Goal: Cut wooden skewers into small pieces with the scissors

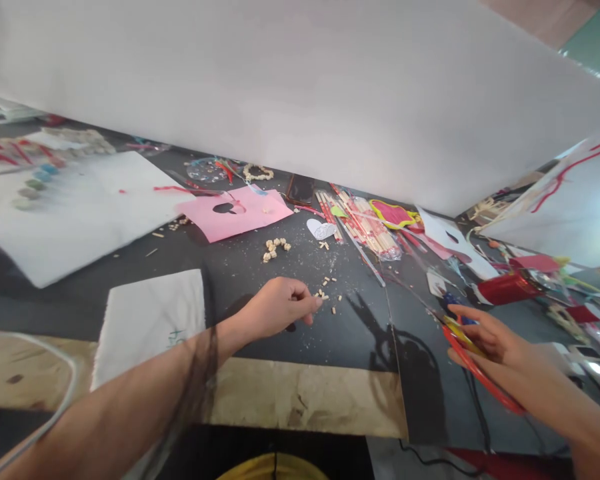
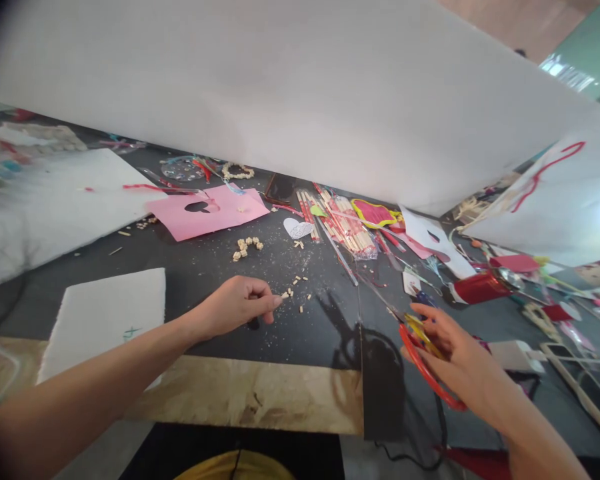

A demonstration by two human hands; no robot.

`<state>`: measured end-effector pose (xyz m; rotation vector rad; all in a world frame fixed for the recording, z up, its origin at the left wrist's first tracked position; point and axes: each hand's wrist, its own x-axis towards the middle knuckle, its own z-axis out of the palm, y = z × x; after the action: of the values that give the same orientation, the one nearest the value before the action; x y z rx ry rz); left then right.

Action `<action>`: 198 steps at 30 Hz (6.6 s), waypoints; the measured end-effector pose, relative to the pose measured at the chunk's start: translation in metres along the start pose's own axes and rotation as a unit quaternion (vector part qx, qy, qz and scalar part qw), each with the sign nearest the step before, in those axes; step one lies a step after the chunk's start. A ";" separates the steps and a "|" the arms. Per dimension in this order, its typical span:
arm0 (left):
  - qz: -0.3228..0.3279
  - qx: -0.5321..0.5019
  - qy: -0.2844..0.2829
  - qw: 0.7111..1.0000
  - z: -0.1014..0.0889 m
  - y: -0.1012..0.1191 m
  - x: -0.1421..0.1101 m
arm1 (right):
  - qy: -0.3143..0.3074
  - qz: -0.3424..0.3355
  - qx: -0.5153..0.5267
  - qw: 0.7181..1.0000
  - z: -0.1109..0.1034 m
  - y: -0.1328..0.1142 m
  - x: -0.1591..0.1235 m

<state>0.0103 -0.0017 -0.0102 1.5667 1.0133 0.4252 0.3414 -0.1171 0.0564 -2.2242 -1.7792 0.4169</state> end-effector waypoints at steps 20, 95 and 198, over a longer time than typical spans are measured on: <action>0.030 -0.124 0.130 0.983 -0.010 0.007 0.000 | -0.175 -0.134 0.129 0.967 0.084 -0.109 0.031; 0.017 -0.311 -0.043 0.949 0.000 -0.002 0.002 | 0.056 -0.341 -0.058 0.937 0.117 -0.095 0.021; 0.011 -0.315 -0.022 0.949 0.003 -0.004 0.004 | 0.051 -0.320 -0.118 0.939 0.119 -0.097 0.024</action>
<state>0.0130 -0.0005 -0.0160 1.0053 0.7249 0.6524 0.2134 -0.0698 -0.0184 -1.6046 -2.4407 -0.0536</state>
